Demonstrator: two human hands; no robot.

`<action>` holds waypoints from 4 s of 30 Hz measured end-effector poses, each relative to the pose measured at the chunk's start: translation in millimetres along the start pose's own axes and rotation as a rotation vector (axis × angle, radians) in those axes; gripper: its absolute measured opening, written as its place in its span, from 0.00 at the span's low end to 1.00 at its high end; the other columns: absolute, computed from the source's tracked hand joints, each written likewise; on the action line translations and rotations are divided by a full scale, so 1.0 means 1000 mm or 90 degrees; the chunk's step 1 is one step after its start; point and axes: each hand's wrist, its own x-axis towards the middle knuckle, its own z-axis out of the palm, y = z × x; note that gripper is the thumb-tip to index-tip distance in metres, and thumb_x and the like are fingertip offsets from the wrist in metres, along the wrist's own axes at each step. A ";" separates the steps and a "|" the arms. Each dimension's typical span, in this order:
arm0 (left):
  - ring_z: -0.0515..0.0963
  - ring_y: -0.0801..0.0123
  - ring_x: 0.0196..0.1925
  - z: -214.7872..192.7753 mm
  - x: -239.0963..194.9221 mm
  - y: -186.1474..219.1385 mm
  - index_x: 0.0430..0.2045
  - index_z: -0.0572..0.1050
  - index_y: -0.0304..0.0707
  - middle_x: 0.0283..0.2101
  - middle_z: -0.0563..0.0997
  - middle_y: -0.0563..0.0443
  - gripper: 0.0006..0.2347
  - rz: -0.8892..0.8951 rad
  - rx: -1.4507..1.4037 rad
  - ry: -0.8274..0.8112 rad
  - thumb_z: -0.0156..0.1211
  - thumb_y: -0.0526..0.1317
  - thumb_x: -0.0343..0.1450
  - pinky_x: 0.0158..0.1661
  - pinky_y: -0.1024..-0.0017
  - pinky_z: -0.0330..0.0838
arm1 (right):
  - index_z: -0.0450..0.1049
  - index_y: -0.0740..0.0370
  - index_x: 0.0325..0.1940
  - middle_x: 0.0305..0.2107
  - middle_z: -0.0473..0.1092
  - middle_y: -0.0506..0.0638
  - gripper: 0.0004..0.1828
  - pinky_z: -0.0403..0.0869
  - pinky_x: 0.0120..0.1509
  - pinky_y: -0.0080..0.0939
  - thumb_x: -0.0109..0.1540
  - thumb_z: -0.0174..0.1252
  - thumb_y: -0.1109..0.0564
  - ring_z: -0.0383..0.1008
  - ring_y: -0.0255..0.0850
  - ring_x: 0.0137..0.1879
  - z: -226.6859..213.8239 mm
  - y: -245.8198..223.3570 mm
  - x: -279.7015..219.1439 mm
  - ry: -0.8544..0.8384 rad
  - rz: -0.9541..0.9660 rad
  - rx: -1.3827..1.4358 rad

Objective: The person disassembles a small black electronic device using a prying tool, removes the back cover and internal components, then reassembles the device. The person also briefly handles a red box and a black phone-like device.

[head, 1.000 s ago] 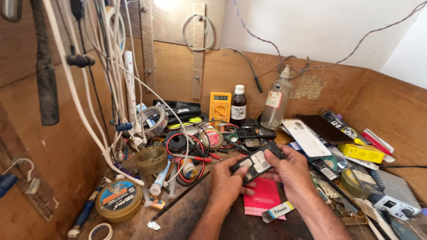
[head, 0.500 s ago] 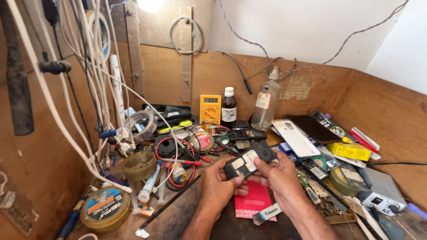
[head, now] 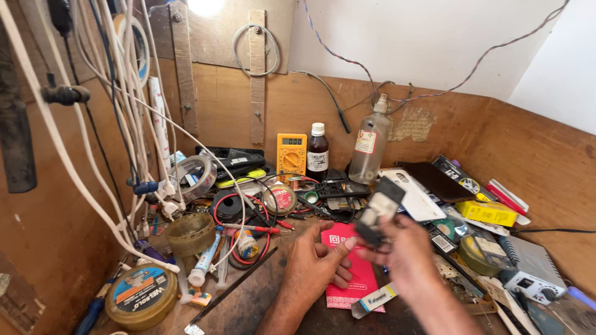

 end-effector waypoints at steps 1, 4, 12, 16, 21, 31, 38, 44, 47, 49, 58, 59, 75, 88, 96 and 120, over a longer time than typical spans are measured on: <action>0.83 0.62 0.20 -0.001 0.000 0.000 0.62 0.64 0.29 0.24 0.82 0.36 0.28 0.010 0.007 0.002 0.67 0.40 0.68 0.18 0.68 0.77 | 0.71 0.64 0.45 0.34 0.75 0.58 0.12 0.75 0.29 0.44 0.68 0.50 0.52 0.75 0.43 0.29 -0.006 -0.004 0.004 0.013 -0.010 -0.030; 0.82 0.65 0.19 -0.002 0.000 -0.003 0.59 0.67 0.25 0.23 0.82 0.38 0.26 0.034 0.036 0.002 0.66 0.42 0.69 0.17 0.70 0.76 | 0.70 0.66 0.45 0.30 0.72 0.55 0.15 0.64 0.22 0.38 0.69 0.52 0.50 0.66 0.39 0.24 -0.033 -0.026 0.027 0.045 -0.028 -0.113; 0.82 0.70 0.19 -0.001 0.000 -0.008 0.52 0.72 0.24 0.23 0.82 0.41 0.21 0.039 0.108 -0.005 0.65 0.43 0.71 0.18 0.73 0.76 | 0.73 0.71 0.43 0.24 0.67 0.51 0.16 0.56 0.18 0.35 0.68 0.59 0.52 0.58 0.34 0.21 -0.085 -0.059 0.113 0.063 -0.073 -0.290; 0.82 0.69 0.19 -0.003 0.001 -0.008 0.48 0.75 0.21 0.23 0.82 0.41 0.19 0.042 0.095 -0.013 0.64 0.42 0.71 0.18 0.73 0.76 | 0.75 0.73 0.47 0.23 0.68 0.54 0.18 0.62 0.20 0.36 0.68 0.60 0.52 0.62 0.35 0.20 -0.095 -0.058 0.131 0.122 -0.134 -0.386; 0.82 0.69 0.19 -0.002 0.002 -0.004 0.47 0.75 0.21 0.23 0.82 0.41 0.18 0.023 0.063 -0.020 0.63 0.42 0.72 0.18 0.73 0.76 | 0.71 0.75 0.54 0.30 0.76 0.59 0.20 0.75 0.26 0.38 0.66 0.61 0.55 0.76 0.40 0.27 -0.102 -0.054 0.122 0.167 -0.253 -0.492; 0.81 0.67 0.20 -0.015 0.021 -0.044 0.47 0.75 0.23 0.25 0.81 0.42 0.15 0.052 -0.031 -0.027 0.62 0.39 0.73 0.18 0.71 0.77 | 0.76 0.69 0.53 0.44 0.71 0.62 0.20 0.76 0.45 0.50 0.61 0.65 0.54 0.79 0.51 0.38 -0.040 -0.015 0.017 0.096 -0.572 -0.665; 0.81 0.67 0.24 -0.001 0.015 -0.043 0.49 0.74 0.28 0.29 0.80 0.45 0.10 0.134 -0.092 0.043 0.59 0.33 0.76 0.25 0.68 0.78 | 0.79 0.60 0.48 0.41 0.77 0.55 0.21 0.79 0.48 0.47 0.57 0.70 0.46 0.82 0.46 0.43 0.016 0.004 -0.030 -0.137 -0.558 -0.730; 0.86 0.48 0.42 -0.019 -0.073 0.032 0.44 0.79 0.28 0.36 0.85 0.38 0.10 0.405 0.392 0.282 0.60 0.29 0.69 0.48 0.56 0.77 | 0.80 0.62 0.55 0.45 0.78 0.56 0.18 0.82 0.42 0.52 0.63 0.66 0.52 0.84 0.48 0.44 0.043 0.027 -0.008 -0.282 -0.454 -0.519; 0.85 0.46 0.48 -0.023 -0.156 0.085 0.46 0.77 0.27 0.38 0.83 0.36 0.11 0.486 0.395 0.292 0.57 0.29 0.70 0.53 0.55 0.78 | 0.79 0.66 0.55 0.42 0.79 0.57 0.16 0.81 0.46 0.47 0.65 0.63 0.57 0.85 0.46 0.43 0.064 0.030 -0.036 -0.423 -0.501 -0.359; 0.83 0.43 0.45 -0.025 -0.214 0.116 0.49 0.76 0.27 0.39 0.81 0.34 0.15 0.568 0.456 0.324 0.58 0.27 0.67 0.49 0.54 0.77 | 0.76 0.66 0.58 0.42 0.80 0.57 0.18 0.81 0.48 0.43 0.65 0.62 0.59 0.85 0.44 0.45 0.077 0.029 -0.077 -0.497 -0.518 -0.272; 0.82 0.68 0.27 -0.105 -0.374 0.183 0.48 0.76 0.36 0.33 0.81 0.48 0.10 0.489 0.422 0.597 0.52 0.30 0.75 0.28 0.74 0.77 | 0.72 0.63 0.65 0.49 0.78 0.53 0.27 0.80 0.42 0.36 0.63 0.62 0.51 0.80 0.38 0.49 0.135 -0.021 -0.274 -0.748 -0.656 -0.355; 0.83 0.66 0.31 -0.117 -0.372 0.191 0.47 0.75 0.34 0.35 0.81 0.47 0.08 0.553 0.525 0.619 0.53 0.29 0.76 0.33 0.72 0.78 | 0.70 0.61 0.66 0.48 0.79 0.51 0.30 0.79 0.43 0.35 0.62 0.62 0.48 0.79 0.37 0.49 0.141 -0.028 -0.288 -0.771 -0.675 -0.377; 0.83 0.44 0.43 -0.234 -0.243 0.241 0.28 0.81 0.28 0.33 0.82 0.29 0.06 0.184 1.061 0.408 0.63 0.34 0.64 0.45 0.54 0.78 | 0.73 0.54 0.65 0.42 0.77 0.52 0.28 0.81 0.40 0.38 0.61 0.65 0.47 0.82 0.39 0.41 0.144 -0.027 -0.296 -0.678 -0.493 -0.520; 0.76 0.38 0.55 -0.212 -0.242 0.250 0.42 0.80 0.33 0.47 0.80 0.33 0.13 -0.040 1.120 0.415 0.64 0.41 0.68 0.54 0.53 0.74 | 0.74 0.50 0.66 0.38 0.76 0.51 0.28 0.83 0.41 0.36 0.60 0.66 0.51 0.78 0.36 0.39 0.117 -0.020 -0.276 -0.676 -0.396 -0.539; 0.81 0.55 0.55 -0.227 -0.227 0.246 0.42 0.81 0.37 0.48 0.83 0.41 0.13 -0.154 1.153 0.390 0.66 0.42 0.67 0.52 0.57 0.76 | 0.71 0.56 0.65 0.40 0.74 0.51 0.27 0.83 0.44 0.38 0.61 0.66 0.54 0.76 0.37 0.46 0.102 -0.013 -0.264 -0.740 -0.400 -0.456; 0.83 0.59 0.28 -0.125 -0.366 0.295 0.42 0.77 0.40 0.26 0.82 0.41 0.12 -0.226 1.084 0.446 0.64 0.46 0.70 0.32 0.62 0.79 | 0.77 0.57 0.57 0.45 0.76 0.44 0.24 0.78 0.32 0.36 0.58 0.68 0.50 0.78 0.34 0.43 0.066 -0.009 -0.248 -0.630 -0.450 -0.533</action>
